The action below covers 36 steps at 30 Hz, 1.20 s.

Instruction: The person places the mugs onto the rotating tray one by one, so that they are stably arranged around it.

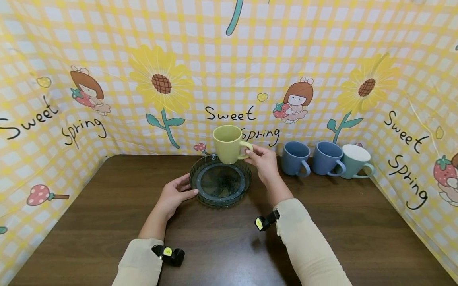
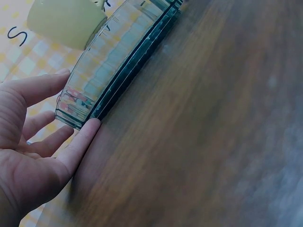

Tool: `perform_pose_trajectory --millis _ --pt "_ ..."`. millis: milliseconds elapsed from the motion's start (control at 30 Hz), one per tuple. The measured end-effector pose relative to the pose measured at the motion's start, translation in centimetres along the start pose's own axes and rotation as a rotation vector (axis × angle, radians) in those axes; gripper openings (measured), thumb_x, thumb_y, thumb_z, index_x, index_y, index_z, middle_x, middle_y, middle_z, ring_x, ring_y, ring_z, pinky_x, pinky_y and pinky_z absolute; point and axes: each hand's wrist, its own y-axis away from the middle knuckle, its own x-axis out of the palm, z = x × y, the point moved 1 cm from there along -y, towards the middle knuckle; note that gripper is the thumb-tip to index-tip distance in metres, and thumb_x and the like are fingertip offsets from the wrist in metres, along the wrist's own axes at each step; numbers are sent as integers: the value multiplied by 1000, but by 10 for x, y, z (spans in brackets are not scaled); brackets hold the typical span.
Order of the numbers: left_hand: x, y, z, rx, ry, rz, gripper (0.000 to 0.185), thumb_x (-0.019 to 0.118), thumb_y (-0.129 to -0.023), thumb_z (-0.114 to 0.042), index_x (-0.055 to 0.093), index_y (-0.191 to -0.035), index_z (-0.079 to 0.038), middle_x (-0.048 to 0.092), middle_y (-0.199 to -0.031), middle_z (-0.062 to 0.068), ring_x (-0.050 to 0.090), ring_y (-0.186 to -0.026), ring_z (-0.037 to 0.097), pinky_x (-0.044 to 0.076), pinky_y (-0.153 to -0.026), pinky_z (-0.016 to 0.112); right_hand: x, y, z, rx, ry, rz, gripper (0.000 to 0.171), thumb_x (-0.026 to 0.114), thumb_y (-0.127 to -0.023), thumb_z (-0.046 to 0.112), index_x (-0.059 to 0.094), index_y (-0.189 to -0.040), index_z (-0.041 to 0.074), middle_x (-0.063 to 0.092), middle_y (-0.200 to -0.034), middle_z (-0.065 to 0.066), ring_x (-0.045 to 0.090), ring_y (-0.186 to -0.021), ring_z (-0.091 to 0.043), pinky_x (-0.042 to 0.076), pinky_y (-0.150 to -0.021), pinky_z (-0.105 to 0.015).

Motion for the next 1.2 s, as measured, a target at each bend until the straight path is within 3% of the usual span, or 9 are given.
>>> perform_pose_trajectory --millis 233,500,667,1000,1200 --pt "-1 -1 2 2 0 3 73 72 -88 -6 34 -151 -3 35 -151 21 37 -136 35 51 -87 18 5 -7 0 5 42 39 32 65 -91 -5 63 -123 -8 64 -116 -27 61 -108 -38 60 -76 -31" --pt "0 0 0 -9 -6 3 75 73 -88 -7 33 -151 -4 34 -151 21 36 -136 35 50 -89 19 14 -10 -3 5 47 50 30 66 -90 -6 65 -120 -9 66 -92 -12 65 -96 -35 60 -68 -26" --pt "0 -1 0 -9 -9 11 76 73 -89 -8 31 -152 -4 33 -152 22 35 -137 36 50 -91 21 21 -12 -7 -15 70 61 27 65 -89 -8 66 -116 -11 66 -88 -10 66 -85 -26 59 -65 -25" --pt "0 -1 1 -21 -28 1 75 74 -88 -10 34 -152 -5 36 -150 20 37 -136 34 49 -96 27 32 -11 -17 11 149 40 26 64 -90 -8 67 -116 -10 67 -106 -23 63 -104 -39 56 -85 -48" --pt "0 -1 0 -19 -32 9 75 72 -89 -8 32 -152 -4 34 -151 23 35 -137 37 48 -99 32 33 -11 -20 8 170 -13 26 64 -89 -9 68 -115 -9 65 -102 -19 61 -104 -38 59 -81 -43"
